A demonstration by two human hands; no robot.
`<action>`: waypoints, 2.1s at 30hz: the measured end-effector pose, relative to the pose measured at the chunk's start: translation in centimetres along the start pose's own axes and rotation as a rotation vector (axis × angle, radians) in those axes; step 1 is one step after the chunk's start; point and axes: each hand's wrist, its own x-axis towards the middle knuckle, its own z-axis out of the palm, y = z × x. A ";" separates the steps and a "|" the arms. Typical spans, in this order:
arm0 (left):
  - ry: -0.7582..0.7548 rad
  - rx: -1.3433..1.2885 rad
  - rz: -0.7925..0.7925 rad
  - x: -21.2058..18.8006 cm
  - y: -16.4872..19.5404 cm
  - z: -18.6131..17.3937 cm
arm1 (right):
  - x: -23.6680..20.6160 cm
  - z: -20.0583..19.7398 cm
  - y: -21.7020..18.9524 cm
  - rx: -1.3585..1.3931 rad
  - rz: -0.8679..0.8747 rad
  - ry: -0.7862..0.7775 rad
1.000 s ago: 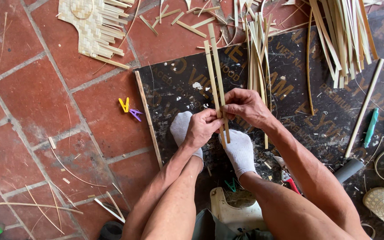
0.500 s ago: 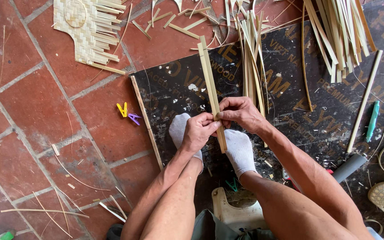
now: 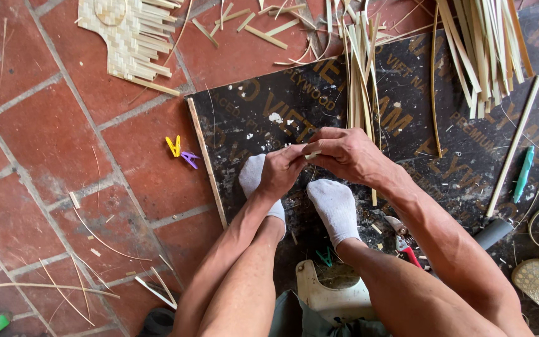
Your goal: The person prepares bamboo strips by cutting them to length with pliers, then lays them side by side on a plywood board. They weave a thin strand through the strips to form a flat woven panel.
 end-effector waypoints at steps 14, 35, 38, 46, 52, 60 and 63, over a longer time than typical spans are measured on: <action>-0.343 -0.641 -0.529 -0.4 2.6 -0.7 | -0.6 0.6 2.1 0.458 0.624 -0.103; 0.393 -0.350 -0.809 -17.1 -8.0 -19.2 | -17.9 -3.5 17.1 -0.388 0.881 0.440; 0.375 -0.384 -0.779 -17.4 -8.7 -17.7 | -18.1 -3.6 16.3 -0.309 0.828 0.513; 0.490 -0.346 -0.929 -20.9 -9.7 -20.4 | -20.5 -5.4 15.4 -0.880 0.672 0.463; 0.487 -0.268 -1.044 -23.1 -11.7 -20.9 | -20.1 -6.1 16.5 -0.979 0.688 0.209; 0.565 -0.384 -1.076 -24.0 -11.8 -20.1 | -20.2 -5.4 10.9 0.784 0.782 0.737; 0.581 -0.399 -1.101 -24.2 -11.8 -19.6 | -19.5 -4.7 9.5 1.027 0.685 0.780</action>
